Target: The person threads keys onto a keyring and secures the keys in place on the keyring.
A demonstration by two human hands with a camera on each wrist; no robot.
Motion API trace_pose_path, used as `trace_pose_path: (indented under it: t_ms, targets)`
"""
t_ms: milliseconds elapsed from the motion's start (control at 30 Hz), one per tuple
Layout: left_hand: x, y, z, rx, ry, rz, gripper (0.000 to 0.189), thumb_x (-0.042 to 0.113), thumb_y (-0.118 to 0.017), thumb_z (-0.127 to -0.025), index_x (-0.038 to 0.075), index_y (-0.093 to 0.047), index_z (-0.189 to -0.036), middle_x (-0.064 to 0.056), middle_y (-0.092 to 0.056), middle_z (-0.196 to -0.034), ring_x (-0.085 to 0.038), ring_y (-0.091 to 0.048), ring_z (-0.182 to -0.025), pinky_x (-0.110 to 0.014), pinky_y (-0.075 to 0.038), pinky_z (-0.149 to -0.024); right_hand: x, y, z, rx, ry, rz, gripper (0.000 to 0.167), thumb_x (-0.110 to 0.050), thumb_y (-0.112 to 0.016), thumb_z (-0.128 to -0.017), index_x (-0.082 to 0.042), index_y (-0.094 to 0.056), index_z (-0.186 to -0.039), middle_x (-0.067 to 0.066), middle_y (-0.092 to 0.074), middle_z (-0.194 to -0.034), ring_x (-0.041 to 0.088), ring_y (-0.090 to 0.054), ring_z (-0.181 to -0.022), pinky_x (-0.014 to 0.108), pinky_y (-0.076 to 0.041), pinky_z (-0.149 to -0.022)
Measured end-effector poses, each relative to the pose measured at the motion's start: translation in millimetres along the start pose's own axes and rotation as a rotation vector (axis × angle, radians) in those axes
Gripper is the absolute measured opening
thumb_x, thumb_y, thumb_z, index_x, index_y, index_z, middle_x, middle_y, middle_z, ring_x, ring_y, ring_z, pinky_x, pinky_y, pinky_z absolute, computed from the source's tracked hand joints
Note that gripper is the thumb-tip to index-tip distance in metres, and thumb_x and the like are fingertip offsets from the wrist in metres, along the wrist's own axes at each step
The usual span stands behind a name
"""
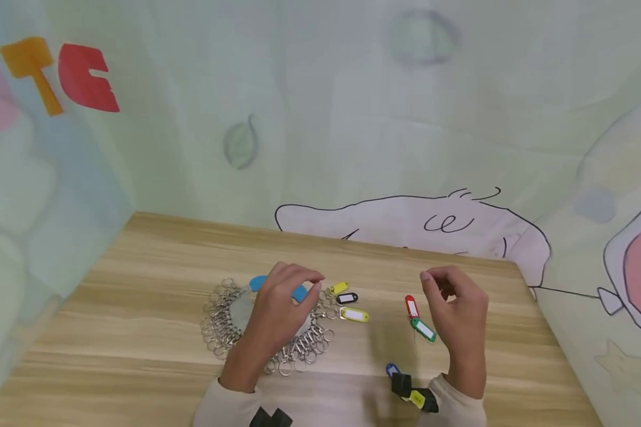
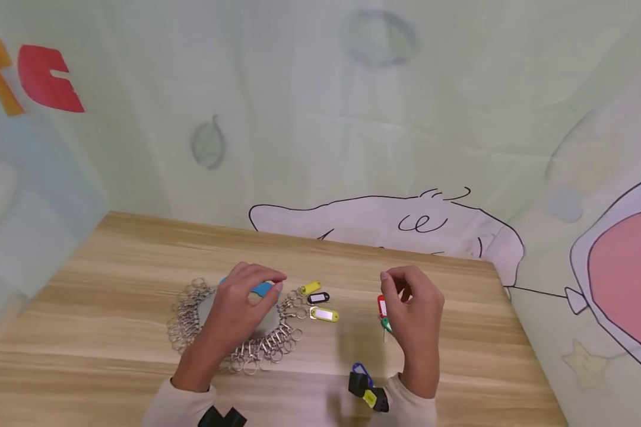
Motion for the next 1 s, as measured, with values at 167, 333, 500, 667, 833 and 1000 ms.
trace_pose_path:
  t_ms: [167,333,500,667,833,1000]
  targets:
    - [0.2,-3.7,1.7,-0.031,0.023,-0.01,0.011,0.01,-0.075,-0.091,0.011,-0.076,-0.102,0.006,-0.07,-0.101,-0.013,-0.056,-0.099,-0.033,-0.051,-0.081,15,8,3.7,-0.063,-0.138,0.087,0.002,0.0,-0.073,-0.09,0.0,-0.071,-0.09,0.002,-0.066,-0.077,0.012,-0.056,-0.068,0.015,-0.042,-0.062]
    - [1.5,-7.0,1.0,-0.036,0.015,-0.002,0.013,0.008,-0.076,-0.089,0.012,-0.076,-0.101,0.006,-0.07,-0.1,-0.012,-0.055,-0.099,-0.032,-0.051,-0.08,27,16,8.2,-0.11,-0.255,0.165,0.005,-0.004,-0.072,-0.092,0.0,-0.071,-0.092,0.003,-0.067,-0.078,0.016,-0.059,-0.072,0.013,-0.043,-0.063]
    - [4.2,-13.1,-0.6,-0.04,-0.013,0.001,0.016,0.005,-0.079,-0.086,0.013,-0.077,-0.099,0.007,-0.07,-0.098,-0.01,-0.054,-0.094,-0.029,-0.05,-0.074,34,24,11.4,-0.115,-0.313,0.197,0.006,-0.006,-0.072,-0.092,0.0,-0.071,-0.092,0.004,-0.068,-0.079,0.016,-0.06,-0.072,0.013,-0.043,-0.063]
    - [1.2,-19.2,-0.4,-0.106,0.009,-0.031,0.013,0.007,-0.079,-0.085,0.014,-0.078,-0.097,0.009,-0.07,-0.094,-0.011,-0.053,-0.087,-0.028,-0.047,-0.069,33,25,9.8,-0.1,-0.322,0.194,0.005,-0.005,-0.072,-0.092,0.0,-0.071,-0.092,0.004,-0.068,-0.078,0.016,-0.06,-0.072,0.013,-0.043,-0.063]
    - [-9.8,-31.9,9.7,-0.342,0.161,-0.124,0.009,0.008,-0.08,-0.082,0.017,-0.078,-0.086,0.013,-0.065,-0.08,-0.014,-0.048,-0.08,-0.034,-0.042,-0.072,32,24,10.1,-0.119,-0.337,0.185,0.004,-0.005,-0.072,-0.092,-0.002,-0.071,-0.09,0.004,-0.067,-0.078,0.016,-0.059,-0.073,0.015,-0.043,-0.063]
    - [-12.9,-54.0,23.6,-0.538,0.19,-0.239,0.011,0.017,-0.082,-0.079,0.018,-0.072,-0.074,0.008,-0.059,-0.08,-0.018,-0.046,-0.082,-0.04,-0.039,-0.072,32,23,11.3,-0.12,-0.342,0.181,0.004,-0.003,-0.072,-0.092,-0.004,-0.07,-0.088,0.003,-0.066,-0.077,0.016,-0.059,-0.072,0.015,-0.043,-0.063]
Point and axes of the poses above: each hand's wrist, its own z-axis away from the middle knuckle, its own y-axis out of the back of the hand, x = y × z, the point moved 4 cm from there along -z, towards the middle knuckle
